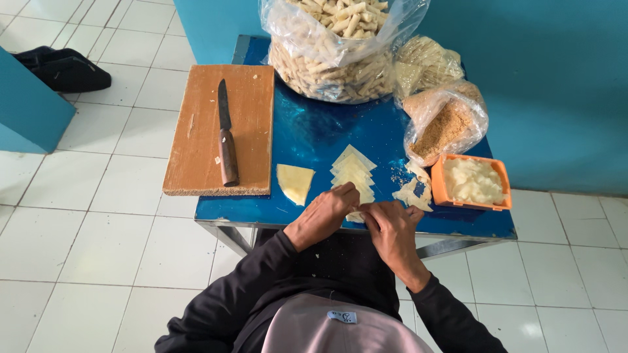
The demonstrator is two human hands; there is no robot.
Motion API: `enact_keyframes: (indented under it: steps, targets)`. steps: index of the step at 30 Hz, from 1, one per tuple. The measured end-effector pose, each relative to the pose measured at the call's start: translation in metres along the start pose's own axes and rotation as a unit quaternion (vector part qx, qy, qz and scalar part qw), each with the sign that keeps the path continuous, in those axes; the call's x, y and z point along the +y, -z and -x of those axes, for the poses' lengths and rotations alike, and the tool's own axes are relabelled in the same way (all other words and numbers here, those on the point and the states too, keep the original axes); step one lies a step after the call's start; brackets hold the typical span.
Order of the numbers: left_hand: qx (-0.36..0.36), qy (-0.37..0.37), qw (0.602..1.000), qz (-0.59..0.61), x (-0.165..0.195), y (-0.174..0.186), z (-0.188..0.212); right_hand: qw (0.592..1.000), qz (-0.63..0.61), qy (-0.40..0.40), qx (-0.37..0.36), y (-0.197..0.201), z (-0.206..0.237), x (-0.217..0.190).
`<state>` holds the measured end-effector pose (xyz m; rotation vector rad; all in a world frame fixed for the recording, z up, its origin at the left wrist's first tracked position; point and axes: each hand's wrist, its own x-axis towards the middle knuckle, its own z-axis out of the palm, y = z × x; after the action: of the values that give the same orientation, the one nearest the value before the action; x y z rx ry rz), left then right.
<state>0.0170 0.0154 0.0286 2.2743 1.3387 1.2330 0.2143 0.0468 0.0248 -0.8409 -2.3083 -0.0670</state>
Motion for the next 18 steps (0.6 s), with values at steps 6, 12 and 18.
enact_keyframes:
  steps: [6,12,18]
  targets:
    - [-0.019,-0.021,0.999,0.041,0.012,0.019,0.010,0.999,0.004,0.033,-0.015,0.006,-0.001,0.001]
    - [-0.030,-0.012,0.999,0.032,0.016,0.020,0.009,0.997,0.003,0.070,-0.030,0.012,-0.002,0.000]
    - [-0.026,-0.030,0.999,-0.004,0.004,0.012,0.003,0.997,0.036,0.057,-0.024,-0.001,-0.006,0.005]
